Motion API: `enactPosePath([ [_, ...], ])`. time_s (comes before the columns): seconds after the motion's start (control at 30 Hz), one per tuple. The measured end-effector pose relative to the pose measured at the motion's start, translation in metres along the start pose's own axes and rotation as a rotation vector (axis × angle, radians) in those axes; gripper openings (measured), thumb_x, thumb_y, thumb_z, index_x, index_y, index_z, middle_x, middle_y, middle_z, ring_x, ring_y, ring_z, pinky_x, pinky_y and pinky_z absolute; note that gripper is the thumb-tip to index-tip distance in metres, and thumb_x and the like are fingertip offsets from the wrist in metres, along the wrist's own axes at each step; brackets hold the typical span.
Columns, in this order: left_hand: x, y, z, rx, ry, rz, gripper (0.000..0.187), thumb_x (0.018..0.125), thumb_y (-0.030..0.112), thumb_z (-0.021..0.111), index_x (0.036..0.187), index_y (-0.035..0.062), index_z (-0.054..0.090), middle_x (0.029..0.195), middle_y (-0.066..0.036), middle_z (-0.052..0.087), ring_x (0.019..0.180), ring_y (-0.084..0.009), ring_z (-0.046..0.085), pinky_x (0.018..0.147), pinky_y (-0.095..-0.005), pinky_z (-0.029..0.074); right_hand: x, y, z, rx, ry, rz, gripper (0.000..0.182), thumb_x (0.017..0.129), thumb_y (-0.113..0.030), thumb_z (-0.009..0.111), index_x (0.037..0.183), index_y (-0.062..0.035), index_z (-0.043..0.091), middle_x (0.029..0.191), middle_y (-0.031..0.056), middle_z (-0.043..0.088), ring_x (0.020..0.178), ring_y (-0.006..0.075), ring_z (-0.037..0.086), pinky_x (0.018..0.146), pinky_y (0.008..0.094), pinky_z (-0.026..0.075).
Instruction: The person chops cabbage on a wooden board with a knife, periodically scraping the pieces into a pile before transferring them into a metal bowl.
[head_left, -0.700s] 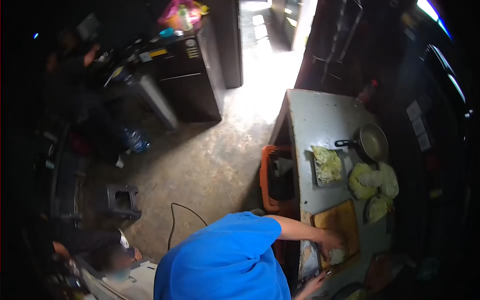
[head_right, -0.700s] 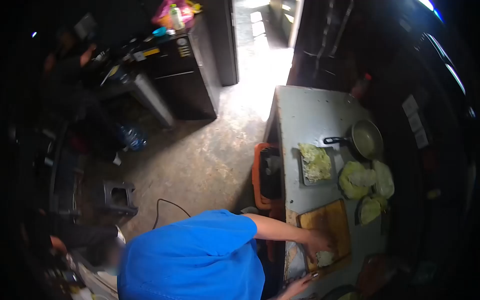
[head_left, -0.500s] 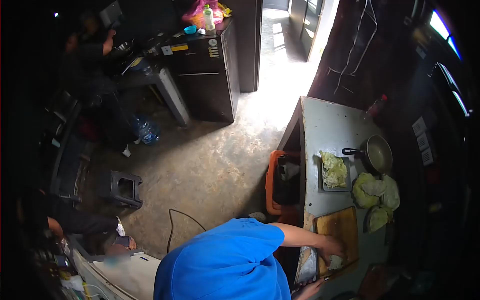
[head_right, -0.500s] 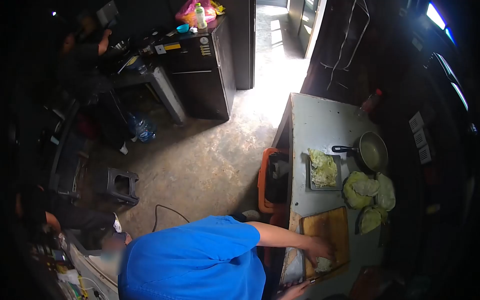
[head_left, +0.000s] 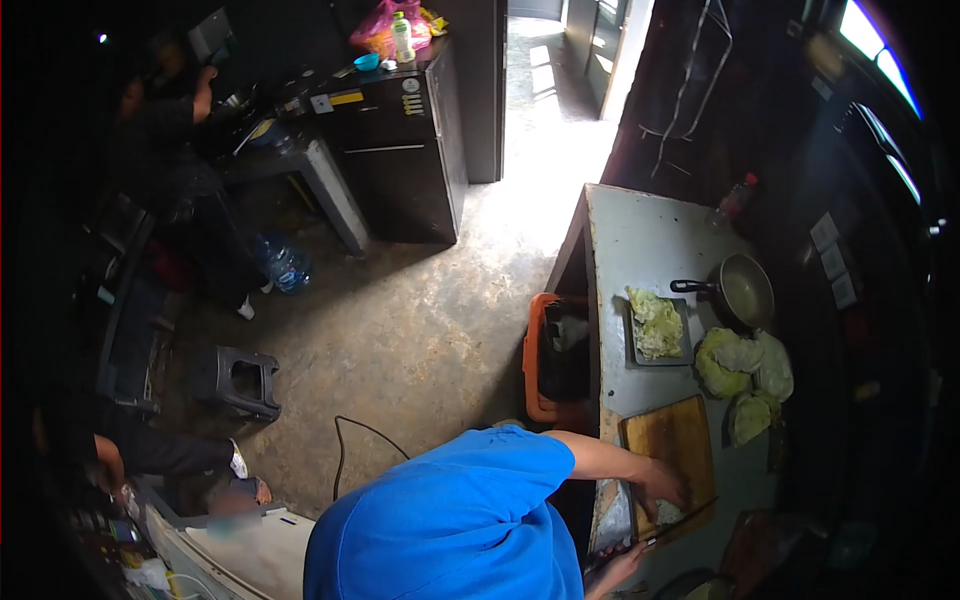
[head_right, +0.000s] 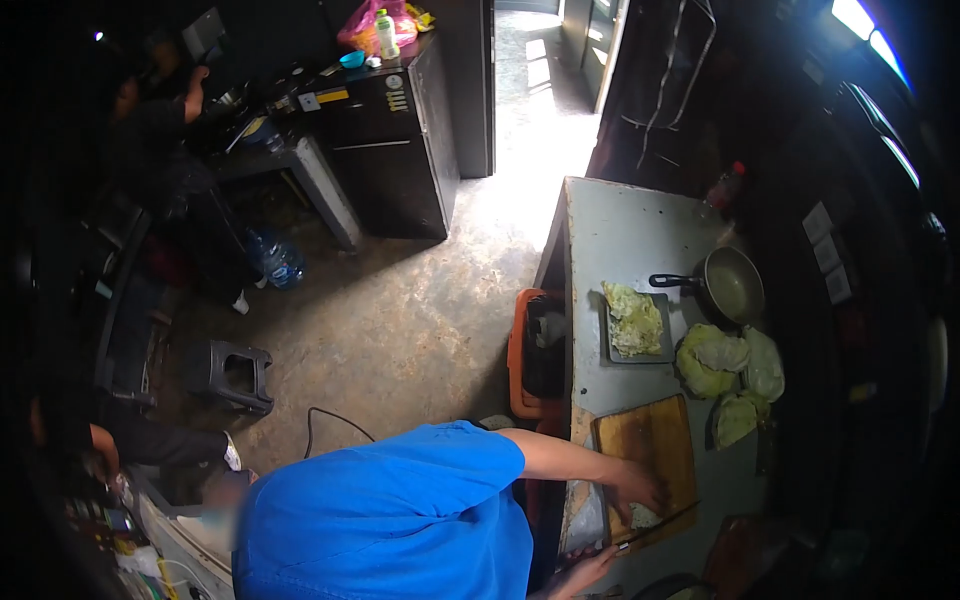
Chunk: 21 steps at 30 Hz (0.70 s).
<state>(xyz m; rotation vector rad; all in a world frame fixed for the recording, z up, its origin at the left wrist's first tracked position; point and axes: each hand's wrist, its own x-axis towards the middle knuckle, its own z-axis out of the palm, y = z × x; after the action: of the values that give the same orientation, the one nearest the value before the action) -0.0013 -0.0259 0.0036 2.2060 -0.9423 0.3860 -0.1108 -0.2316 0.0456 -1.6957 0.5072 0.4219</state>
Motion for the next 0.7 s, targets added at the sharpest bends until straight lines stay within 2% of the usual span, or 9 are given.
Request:
enactPosePath([
  [0.1,0.002,-0.004,-0.002,-0.04,-0.017,0.011,0.083,0.076,0.055,0.08,0.136,0.0036,0.058,0.13,-0.026,0.061,0.123,-0.0474,0.055,0.106,-0.0553,0.044,-0.019,-0.007,0.006,0.067,-0.02,0.025,0.042,0.108,-0.049,0.049,0.122,-0.0104,0.057,0.075,-0.002,0.045,0.051,0.0082,0.04,0.041,0.0258,0.032],
  [0.17,0.007,-0.001,-0.007,-0.085,-0.13,-0.074,0.08,0.08,0.056,0.077,0.139,0.0062,0.058,0.139,-0.027,0.057,0.134,-0.0469,0.048,0.113,-0.0569,0.038,-0.023,-0.008,0.008,0.014,-0.013,0.002,0.048,0.109,-0.05,0.045,0.135,-0.0095,0.054,0.08,0.0001,0.045,0.051,0.0083,0.039,0.042,0.0235,0.03],
  [0.2,0.008,-0.004,-0.004,-0.093,-0.141,-0.06,0.08,0.08,0.056,0.077,0.139,0.0062,0.058,0.139,-0.027,0.057,0.134,-0.0469,0.048,0.113,-0.0569,0.038,-0.025,-0.008,0.009,0.025,0.003,0.007,0.048,0.109,-0.05,0.045,0.135,-0.0095,0.054,0.08,0.0001,0.045,0.051,0.0083,0.039,0.042,0.0235,0.03],
  [0.27,0.011,-0.009,0.003,-0.048,-0.041,0.079,0.077,0.079,0.052,0.08,0.134,0.0026,0.059,0.129,-0.026,0.062,0.123,-0.0466,0.055,0.105,-0.0554,0.045,-0.029,-0.009,0.011,0.095,0.056,-0.013,0.048,0.109,-0.05,0.045,0.135,-0.0107,0.055,0.08,0.0005,0.045,0.052,0.0079,0.04,0.042,0.0225,0.031],
  [0.3,0.014,-0.01,0.002,-0.054,-0.053,0.098,0.077,0.079,0.052,0.08,0.134,0.0026,0.059,0.129,-0.026,0.062,0.123,-0.0466,0.055,0.105,-0.0554,0.045,-0.031,-0.011,0.012,0.111,0.072,-0.013,0.048,0.109,-0.05,0.045,0.135,-0.0107,0.055,0.08,0.0005,0.045,0.052,0.0079,0.04,0.042,0.0225,0.031],
  [0.37,0.013,-0.009,0.001,-0.121,-0.122,0.065,0.074,0.082,0.049,0.077,0.136,0.0036,0.058,0.138,-0.026,0.057,0.134,-0.0458,0.047,0.112,-0.0558,0.04,-0.039,-0.015,0.013,0.089,0.087,0.028,0.051,0.109,-0.052,0.042,0.134,-0.0096,0.056,0.079,0.0002,0.045,0.052,0.0075,0.038,0.042,0.0221,0.03],
  [0.5,0.01,0.002,-0.014,-0.186,-0.163,-0.019,0.071,0.084,0.044,0.077,0.137,0.0023,0.056,0.14,-0.023,0.057,0.135,-0.0435,0.048,0.113,-0.053,0.041,-0.044,-0.011,0.015,0.041,0.058,0.062,0.052,0.109,-0.054,0.039,0.132,-0.0098,0.055,0.078,-0.0002,0.044,0.05,0.0076,0.035,0.042,0.0223,0.03],
  [0.57,0.01,0.003,-0.01,-0.21,-0.206,-0.071,0.069,0.085,0.039,0.077,0.14,0.0031,0.055,0.142,-0.021,0.057,0.136,-0.0414,0.048,0.114,-0.0505,0.041,-0.04,-0.005,0.015,0.053,0.062,0.047,0.051,0.108,-0.056,0.042,0.121,-0.0094,0.058,0.072,-0.0013,0.042,0.048,0.0075,0.035,0.039,0.0232,0.027],
  [0.7,0.005,0.005,-0.009,-0.252,-0.182,-0.08,0.072,0.085,0.04,0.076,0.144,0.0049,0.053,0.145,-0.021,0.055,0.138,-0.0411,0.047,0.115,-0.0506,0.039,-0.048,-0.022,0.014,0.073,0.073,0.027,0.051,0.107,-0.056,0.042,0.117,-0.0082,0.058,0.069,-0.0011,0.041,0.045,0.0081,0.034,0.038,0.0241,0.027],
])
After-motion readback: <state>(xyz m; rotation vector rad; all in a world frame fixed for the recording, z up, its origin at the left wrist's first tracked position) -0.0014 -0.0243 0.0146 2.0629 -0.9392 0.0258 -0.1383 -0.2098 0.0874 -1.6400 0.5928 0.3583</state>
